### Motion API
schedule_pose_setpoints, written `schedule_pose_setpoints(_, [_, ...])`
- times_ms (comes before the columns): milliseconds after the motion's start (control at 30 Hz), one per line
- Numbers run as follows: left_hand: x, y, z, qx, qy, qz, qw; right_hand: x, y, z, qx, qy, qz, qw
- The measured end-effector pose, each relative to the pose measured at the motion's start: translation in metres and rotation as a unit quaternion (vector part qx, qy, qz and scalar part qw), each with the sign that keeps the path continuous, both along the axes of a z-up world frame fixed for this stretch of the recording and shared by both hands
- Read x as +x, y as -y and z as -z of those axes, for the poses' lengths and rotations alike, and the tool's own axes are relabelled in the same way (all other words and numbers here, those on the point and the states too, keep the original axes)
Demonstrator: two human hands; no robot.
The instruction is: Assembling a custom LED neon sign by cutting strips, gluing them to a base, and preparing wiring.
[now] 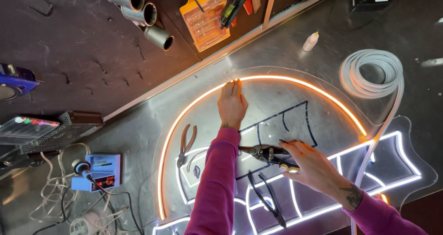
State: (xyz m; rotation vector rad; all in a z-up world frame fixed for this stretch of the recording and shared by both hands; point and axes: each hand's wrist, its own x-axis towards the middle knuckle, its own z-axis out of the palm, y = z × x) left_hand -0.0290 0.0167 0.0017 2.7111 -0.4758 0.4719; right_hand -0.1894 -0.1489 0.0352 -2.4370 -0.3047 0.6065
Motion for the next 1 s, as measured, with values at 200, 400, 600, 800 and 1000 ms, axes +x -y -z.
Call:
schedule_pose_setpoints(200, [0.004,-0.001,-0.005,-0.045,-0.003,0.000,0.999,0.021,0.003,-0.039,0.061,-0.093,0.115,0.987])
schedule_pose_setpoints(400, [0.007,-0.007,0.004,-0.052,-0.001,-0.012,0.999,0.034,0.019,-0.002,0.225,-0.179,0.272,0.918])
schedule_pose_setpoints(600, [0.009,-0.007,0.004,-0.054,-0.002,-0.015,0.998,0.076,0.005,-0.019,0.506,-0.268,0.371,0.731])
schedule_pose_setpoints(800, [0.010,-0.009,0.006,-0.047,-0.005,-0.018,0.999,0.099,-0.009,0.005,0.536,-0.286,0.399,0.687])
schedule_pose_setpoints(1000, [0.012,-0.011,0.007,-0.047,0.001,-0.022,0.999,0.106,-0.032,-0.001,0.428,-0.088,0.377,0.817])
